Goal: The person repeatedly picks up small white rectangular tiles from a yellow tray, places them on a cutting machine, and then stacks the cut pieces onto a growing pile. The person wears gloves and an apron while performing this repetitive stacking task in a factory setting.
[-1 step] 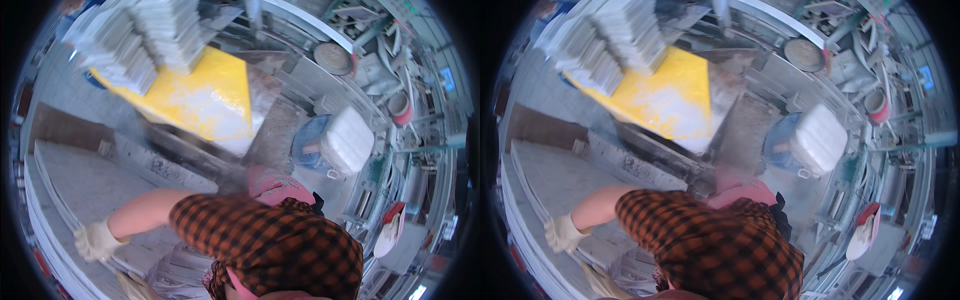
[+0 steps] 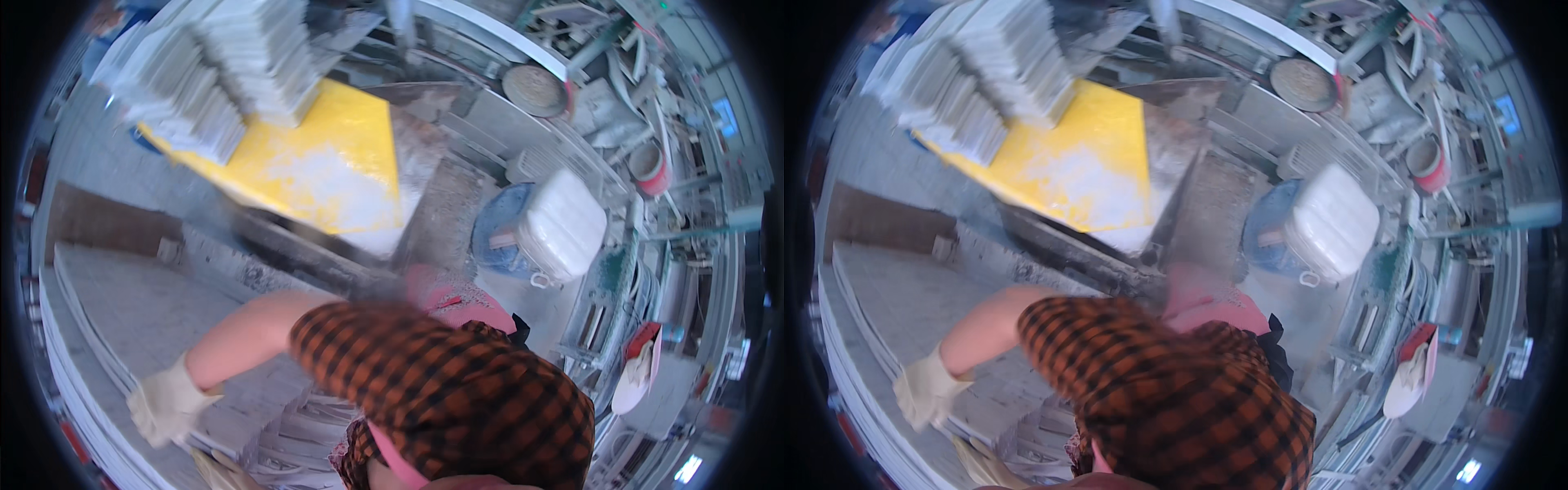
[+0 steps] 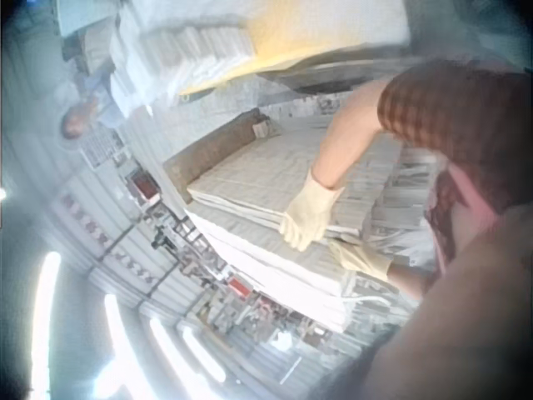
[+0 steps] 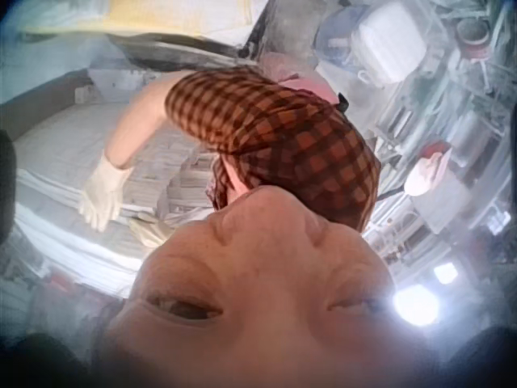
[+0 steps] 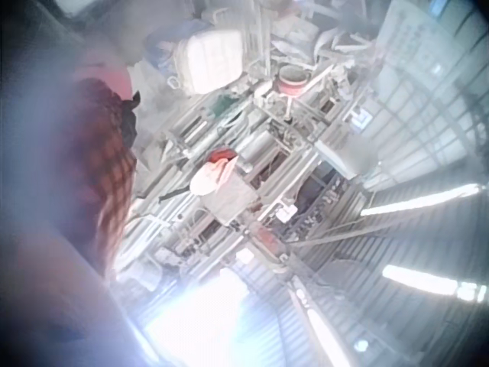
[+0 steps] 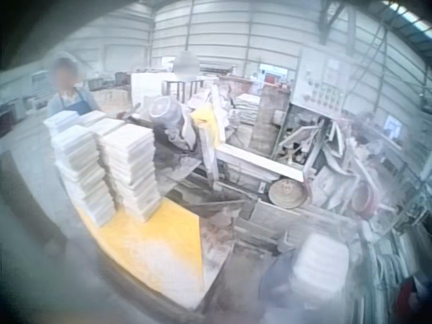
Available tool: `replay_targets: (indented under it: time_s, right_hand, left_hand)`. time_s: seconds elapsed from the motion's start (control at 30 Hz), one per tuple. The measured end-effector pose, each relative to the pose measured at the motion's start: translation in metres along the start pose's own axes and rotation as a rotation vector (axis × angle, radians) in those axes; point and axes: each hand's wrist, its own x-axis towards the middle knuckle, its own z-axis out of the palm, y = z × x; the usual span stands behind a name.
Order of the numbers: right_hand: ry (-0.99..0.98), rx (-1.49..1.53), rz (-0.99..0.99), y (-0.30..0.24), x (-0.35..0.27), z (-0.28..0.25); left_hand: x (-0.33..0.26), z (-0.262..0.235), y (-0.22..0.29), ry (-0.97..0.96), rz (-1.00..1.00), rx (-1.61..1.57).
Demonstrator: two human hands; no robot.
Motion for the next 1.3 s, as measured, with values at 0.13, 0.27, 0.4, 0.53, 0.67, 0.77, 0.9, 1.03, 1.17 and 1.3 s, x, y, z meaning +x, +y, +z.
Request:
replay_targets:
  time_s: [0.13,0.27,0.4,0.53,0.67,0.77,0.9,1.03,1.17,1.3]
  right_hand:
    - [0.041,0.149,0.035,-0.065,-0.081,-0.206]
    - [0.319,0.180,1.315,-0.138,-0.271,-0.424]
    - [0.544,-0.867,1.800,-0.238,-0.452,-0.673]
    - [-0.461,-1.649,2.046,-0.294,-0.563,-0.889]
    - [-0.915,-1.341,2.123,-0.292,-0.631,-0.976]
    - [-0.866,-1.067,2.074,-0.287,-0.644,-1.005]
    - [-0.571,-1.015,2.104,-0.303,-0.634,-1.010]
    - [-0.475,-1.012,1.741,-0.279,-0.632,-1.006]
    - [-0.428,-0.836,1.731,-0.232,-0.651,-1.013]
    - [-0.646,-0.788,1.755,-0.208,-0.662,-1.021]
  left_hand:
    - [0.003,-0.011,0.003,0.021,0.007,-0.064]
    - [0.022,-0.043,0.036,-0.143,-0.176,-0.131]
    - [0.083,-0.082,0.159,0.109,-0.269,-0.170]
    - [0.166,-0.113,0.361,0.346,-0.278,-0.394]
    - [0.225,-0.132,0.572,0.125,-0.183,-0.897]
    - [0.247,-0.144,0.681,-0.009,0.407,-0.761]
    - [0.279,-0.147,0.756,-0.162,0.590,-0.945]
    - [0.278,-0.153,0.789,-0.294,0.387,-1.119]
    - [0.272,-0.131,0.811,-0.010,0.481,-1.281]
    - [0.243,-0.109,0.800,0.073,0.244,-1.338]
